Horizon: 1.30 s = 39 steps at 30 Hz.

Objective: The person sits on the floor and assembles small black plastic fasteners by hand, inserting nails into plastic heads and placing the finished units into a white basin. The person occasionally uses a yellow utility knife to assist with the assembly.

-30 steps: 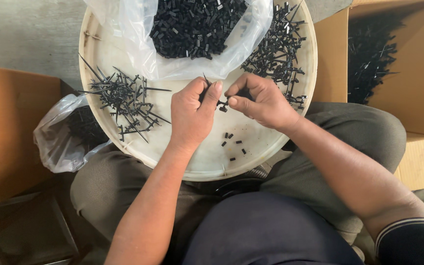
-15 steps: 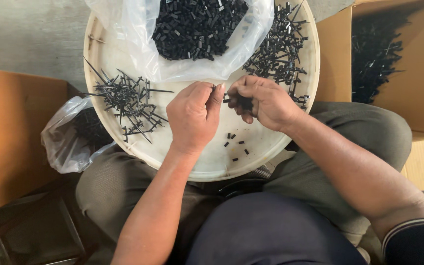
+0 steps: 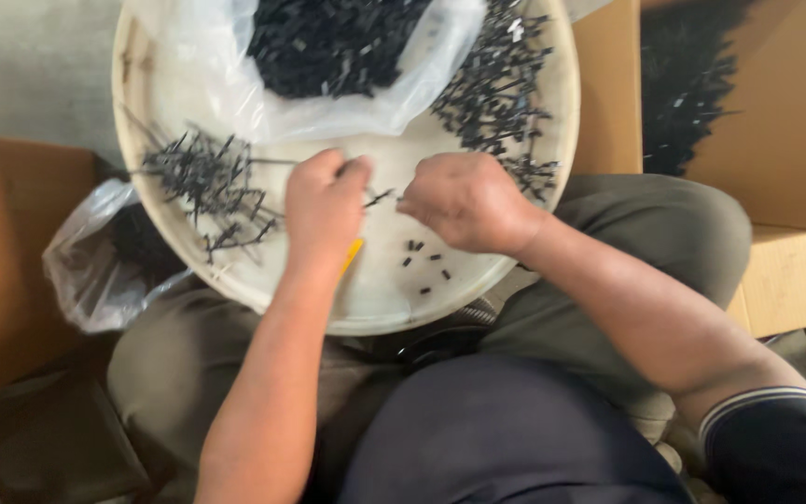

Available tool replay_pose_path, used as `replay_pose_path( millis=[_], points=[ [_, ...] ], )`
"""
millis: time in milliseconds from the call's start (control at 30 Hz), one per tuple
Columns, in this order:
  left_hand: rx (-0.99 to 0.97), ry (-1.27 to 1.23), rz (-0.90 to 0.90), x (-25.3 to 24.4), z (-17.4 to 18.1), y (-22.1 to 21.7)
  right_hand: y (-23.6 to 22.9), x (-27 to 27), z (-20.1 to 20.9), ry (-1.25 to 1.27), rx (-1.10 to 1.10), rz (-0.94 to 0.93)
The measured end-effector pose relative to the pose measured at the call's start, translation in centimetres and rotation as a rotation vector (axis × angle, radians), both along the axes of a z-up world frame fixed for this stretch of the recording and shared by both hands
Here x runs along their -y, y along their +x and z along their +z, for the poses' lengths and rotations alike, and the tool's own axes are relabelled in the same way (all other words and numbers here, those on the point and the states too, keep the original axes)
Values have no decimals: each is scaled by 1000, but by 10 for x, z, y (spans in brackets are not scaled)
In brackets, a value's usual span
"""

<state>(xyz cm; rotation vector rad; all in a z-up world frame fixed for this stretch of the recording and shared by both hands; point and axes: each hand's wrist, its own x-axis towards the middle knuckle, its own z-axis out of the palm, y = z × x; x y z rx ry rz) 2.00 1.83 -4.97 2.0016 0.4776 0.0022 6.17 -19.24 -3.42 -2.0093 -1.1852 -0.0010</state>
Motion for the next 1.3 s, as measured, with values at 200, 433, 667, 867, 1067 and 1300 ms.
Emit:
replay_pose_path(
  millis=[200, 433, 667, 867, 1067, 1300],
  points=[
    [76, 758, 45, -56, 26, -14, 15, 8, 12, 533, -936, -167],
    [27, 902, 185, -62, 23, -29, 54, 61, 25, 976, -1313, -62],
    [366, 645, -406, 65, 2, -24, 57, 67, 39, 975, -1281, -190],
    [417, 662, -442, 135, -28, -7, 56, 67, 38, 933, -1243, -202],
    [436, 578, -383, 140, -29, -1, 57, 64, 32, 870, -1222, -194],
    [54, 101, -203, 84, -4, -24, 51, 51, 28, 644, -1162, -237]
  ],
)
